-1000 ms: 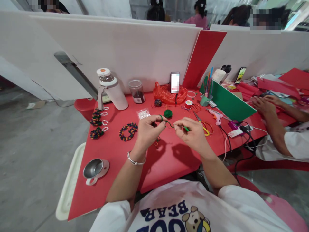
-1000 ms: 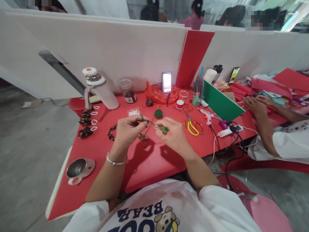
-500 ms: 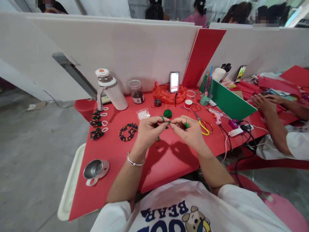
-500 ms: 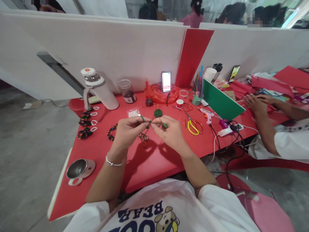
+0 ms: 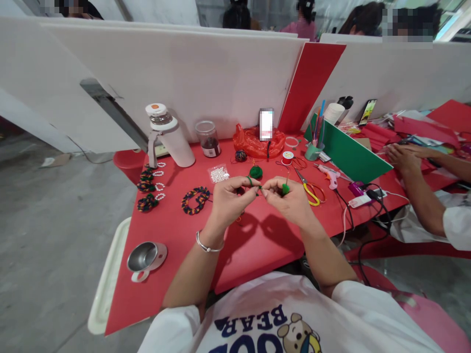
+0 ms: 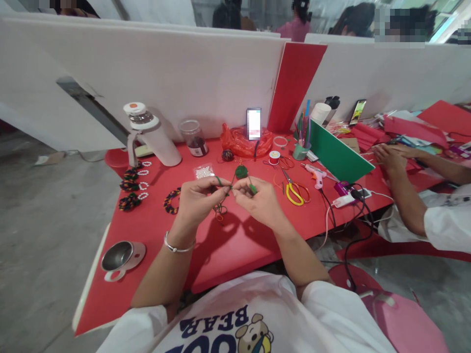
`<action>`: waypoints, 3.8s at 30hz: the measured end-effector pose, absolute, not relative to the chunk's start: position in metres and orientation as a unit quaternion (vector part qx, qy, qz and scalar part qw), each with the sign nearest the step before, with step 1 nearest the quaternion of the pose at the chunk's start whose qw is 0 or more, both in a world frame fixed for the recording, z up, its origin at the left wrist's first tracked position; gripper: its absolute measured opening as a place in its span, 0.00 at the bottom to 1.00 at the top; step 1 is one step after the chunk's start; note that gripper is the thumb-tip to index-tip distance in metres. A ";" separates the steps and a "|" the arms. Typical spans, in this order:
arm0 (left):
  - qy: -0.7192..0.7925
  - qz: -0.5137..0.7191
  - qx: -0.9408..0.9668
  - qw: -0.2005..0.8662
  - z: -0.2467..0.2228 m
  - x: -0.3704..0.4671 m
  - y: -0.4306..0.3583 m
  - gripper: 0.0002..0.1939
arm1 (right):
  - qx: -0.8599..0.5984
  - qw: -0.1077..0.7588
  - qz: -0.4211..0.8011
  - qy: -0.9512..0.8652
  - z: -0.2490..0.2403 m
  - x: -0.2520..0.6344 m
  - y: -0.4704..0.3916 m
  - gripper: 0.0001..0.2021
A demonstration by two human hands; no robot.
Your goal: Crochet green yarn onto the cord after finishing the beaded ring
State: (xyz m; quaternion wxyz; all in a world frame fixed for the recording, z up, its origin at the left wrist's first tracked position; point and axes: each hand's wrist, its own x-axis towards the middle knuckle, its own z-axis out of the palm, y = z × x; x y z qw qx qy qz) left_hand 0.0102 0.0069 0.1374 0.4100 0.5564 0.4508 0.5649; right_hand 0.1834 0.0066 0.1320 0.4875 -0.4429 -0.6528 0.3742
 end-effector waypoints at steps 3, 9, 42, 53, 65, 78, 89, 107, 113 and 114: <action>0.439 0.569 0.528 0.452 0.135 0.010 0.009 0.04 | -0.425 0.512 0.438 -0.604 0.130 0.184 0.008 0.11; 0.401 0.569 0.477 0.537 0.129 0.007 0.017 0.07 | -0.375 0.667 0.406 -0.500 0.132 0.182 0.010 0.31; 0.349 0.535 0.409 0.652 0.137 0.006 0.017 0.12 | -0.426 0.673 0.373 -0.476 0.125 0.180 0.010 0.30; 0.354 0.532 0.416 0.647 0.136 0.006 0.018 0.12 | -0.448 0.662 0.362 -0.480 0.126 0.179 0.010 0.31; 0.352 0.525 0.434 0.641 0.135 0.007 0.018 0.14 | -0.438 0.658 0.377 -0.482 0.124 0.181 0.009 0.30; 0.346 0.555 0.432 0.621 0.127 0.006 0.020 0.16 | -0.384 0.632 0.510 -0.439 0.119 0.173 0.005 0.21; 0.347 0.581 0.456 0.578 0.128 0.010 0.019 0.22 | -0.342 0.646 0.541 -0.417 0.117 0.169 0.005 0.17; 0.340 0.531 0.544 0.554 0.130 0.003 0.016 0.28 | -0.304 0.528 0.305 -0.732 0.119 0.195 0.004 0.07; 0.355 0.535 0.538 0.547 0.130 0.004 0.017 0.29 | -0.318 0.538 0.246 -0.741 0.114 0.195 0.006 0.08; 0.360 0.535 0.534 0.547 0.130 0.004 0.017 0.30 | -0.327 0.544 0.234 -0.737 0.113 0.195 0.006 0.08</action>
